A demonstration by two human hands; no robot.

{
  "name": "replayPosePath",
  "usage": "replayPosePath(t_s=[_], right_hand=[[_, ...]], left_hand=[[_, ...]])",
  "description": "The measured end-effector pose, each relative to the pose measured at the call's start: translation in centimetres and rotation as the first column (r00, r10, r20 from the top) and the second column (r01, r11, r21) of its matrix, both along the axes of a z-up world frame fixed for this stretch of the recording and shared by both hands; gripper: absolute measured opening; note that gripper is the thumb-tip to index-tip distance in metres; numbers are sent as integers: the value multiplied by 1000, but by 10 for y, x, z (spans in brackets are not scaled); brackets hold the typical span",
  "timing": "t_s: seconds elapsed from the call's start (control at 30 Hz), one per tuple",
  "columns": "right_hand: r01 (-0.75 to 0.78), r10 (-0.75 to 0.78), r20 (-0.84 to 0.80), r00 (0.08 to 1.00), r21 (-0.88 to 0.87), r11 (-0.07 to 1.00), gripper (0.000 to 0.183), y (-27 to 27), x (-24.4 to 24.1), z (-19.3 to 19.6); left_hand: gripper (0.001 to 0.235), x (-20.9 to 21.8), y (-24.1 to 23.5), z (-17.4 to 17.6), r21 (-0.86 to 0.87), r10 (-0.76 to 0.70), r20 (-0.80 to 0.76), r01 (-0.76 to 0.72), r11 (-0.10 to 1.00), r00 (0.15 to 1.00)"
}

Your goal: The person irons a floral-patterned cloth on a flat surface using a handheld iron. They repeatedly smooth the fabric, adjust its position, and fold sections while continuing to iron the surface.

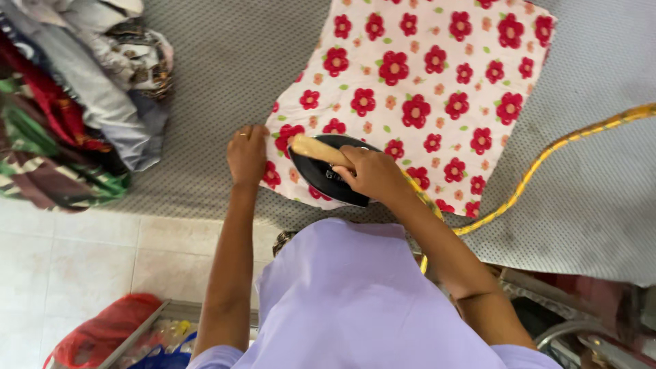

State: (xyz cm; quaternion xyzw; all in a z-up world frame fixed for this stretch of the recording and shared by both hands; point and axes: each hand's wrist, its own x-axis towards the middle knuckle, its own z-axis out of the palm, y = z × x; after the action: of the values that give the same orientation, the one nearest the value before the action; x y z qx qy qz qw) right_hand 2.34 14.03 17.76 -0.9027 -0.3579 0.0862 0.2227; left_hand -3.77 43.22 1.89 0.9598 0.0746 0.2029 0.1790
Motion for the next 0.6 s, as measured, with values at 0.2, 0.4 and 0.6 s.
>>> replayPosePath(t_s=[0.2, 0.4, 0.6], right_hand=[[375, -375, 60, 925, 6, 927, 40, -66, 3, -2], [726, -706, 178, 686, -96, 681, 38, -159, 10, -13], [874, -830, 292, 475, -49, 483, 39, -222, 11, -27]], left_hand=[[8, -4, -1, 13, 66, 36, -4, -36, 997, 999], [6, -5, -4, 13, 92, 79, -76, -72, 993, 994], [20, 13, -23, 16, 264, 296, -185, -243, 933, 937]])
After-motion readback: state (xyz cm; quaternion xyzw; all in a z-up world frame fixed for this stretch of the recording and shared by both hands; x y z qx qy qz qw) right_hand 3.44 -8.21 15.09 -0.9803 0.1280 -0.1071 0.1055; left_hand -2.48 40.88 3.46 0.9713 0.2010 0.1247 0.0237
